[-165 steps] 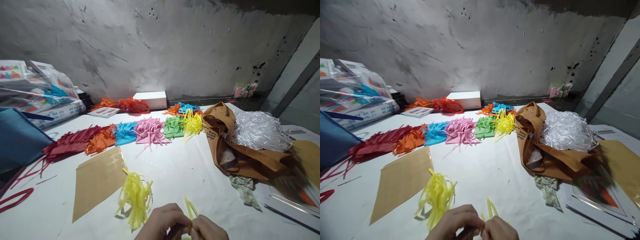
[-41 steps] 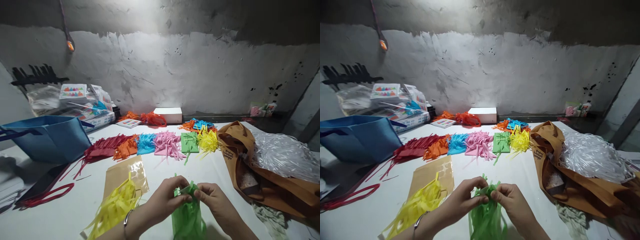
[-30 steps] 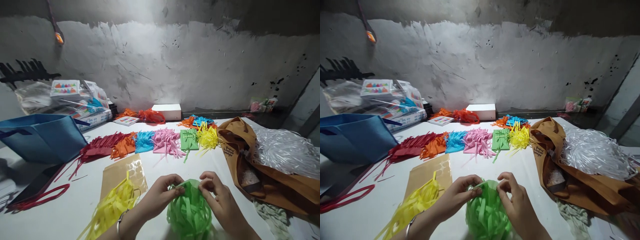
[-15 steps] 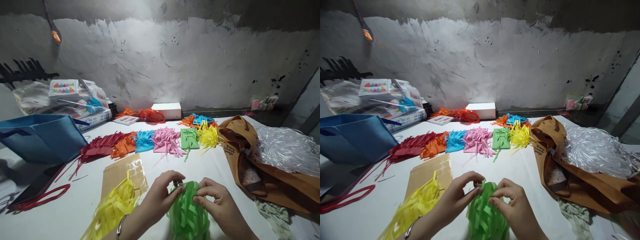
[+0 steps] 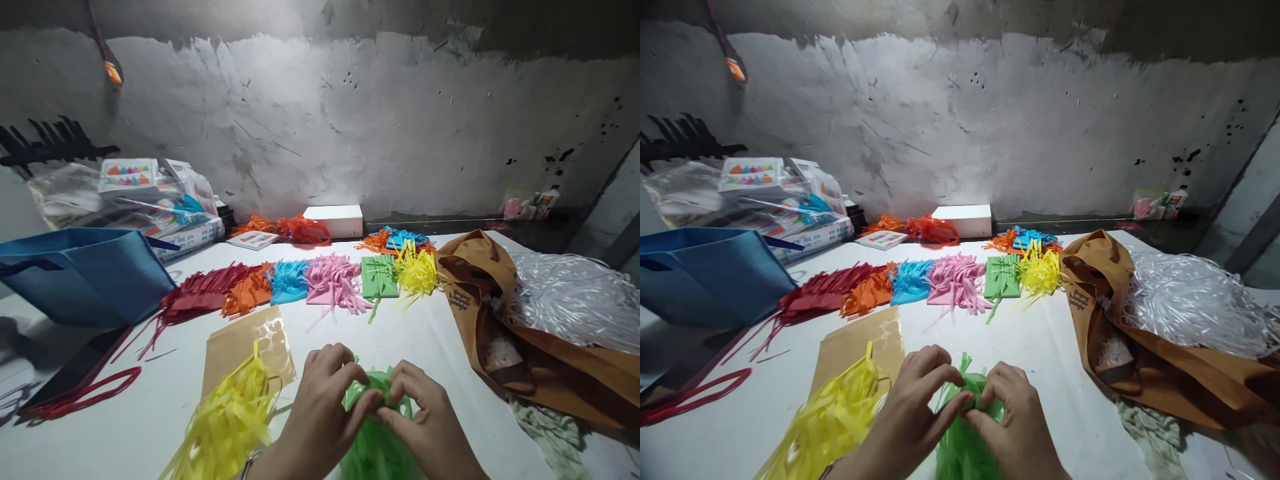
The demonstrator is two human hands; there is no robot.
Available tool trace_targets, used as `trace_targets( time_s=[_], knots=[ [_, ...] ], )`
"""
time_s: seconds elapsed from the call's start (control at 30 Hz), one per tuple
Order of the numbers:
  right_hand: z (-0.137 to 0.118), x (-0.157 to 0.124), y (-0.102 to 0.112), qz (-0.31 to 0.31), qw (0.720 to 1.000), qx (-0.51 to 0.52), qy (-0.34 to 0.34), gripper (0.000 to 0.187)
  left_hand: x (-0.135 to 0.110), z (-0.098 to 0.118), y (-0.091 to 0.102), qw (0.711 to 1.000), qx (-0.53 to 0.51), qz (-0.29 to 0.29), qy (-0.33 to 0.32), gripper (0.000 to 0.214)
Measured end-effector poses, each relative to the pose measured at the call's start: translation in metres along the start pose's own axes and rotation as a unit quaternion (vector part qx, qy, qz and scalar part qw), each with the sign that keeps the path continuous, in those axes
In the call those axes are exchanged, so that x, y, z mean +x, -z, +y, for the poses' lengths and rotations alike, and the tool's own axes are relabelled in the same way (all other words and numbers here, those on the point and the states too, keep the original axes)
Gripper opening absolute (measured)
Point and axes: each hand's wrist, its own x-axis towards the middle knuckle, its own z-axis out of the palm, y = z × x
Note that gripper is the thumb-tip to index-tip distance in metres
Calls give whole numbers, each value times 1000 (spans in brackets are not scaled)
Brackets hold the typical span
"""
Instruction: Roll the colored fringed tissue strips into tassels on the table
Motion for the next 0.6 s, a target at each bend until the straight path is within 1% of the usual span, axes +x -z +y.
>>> trace_targets(
  time_s=[0.1,0.2,0.27,0.37,0.47,0.5,0.6],
  knots=[
    [1,-1,-1,5,999,-3,38,33,3,-5,1,996,-41,-55,60,6],
    [2,-1,1,-7,998,-3,69,37,2,-5,2,992,-74,-71,73,8],
    [2,0,3,3,997,-17,70,38,1,-4,2,993,-82,-60,54,10],
    [3,4,10,56,996,-45,58,35,0,0,5,997,-74,-17,-3,12],
    [7,10,20,109,991,-65,32,37,1,4,11,995,-73,25,-57,18],
    [8,12,23,124,989,-75,20,38,1,5,14,994,-82,29,-70,20],
    [15,19,35,163,980,-114,-7,40,-2,3,25,983,-151,4,-106,25]
  ],
)
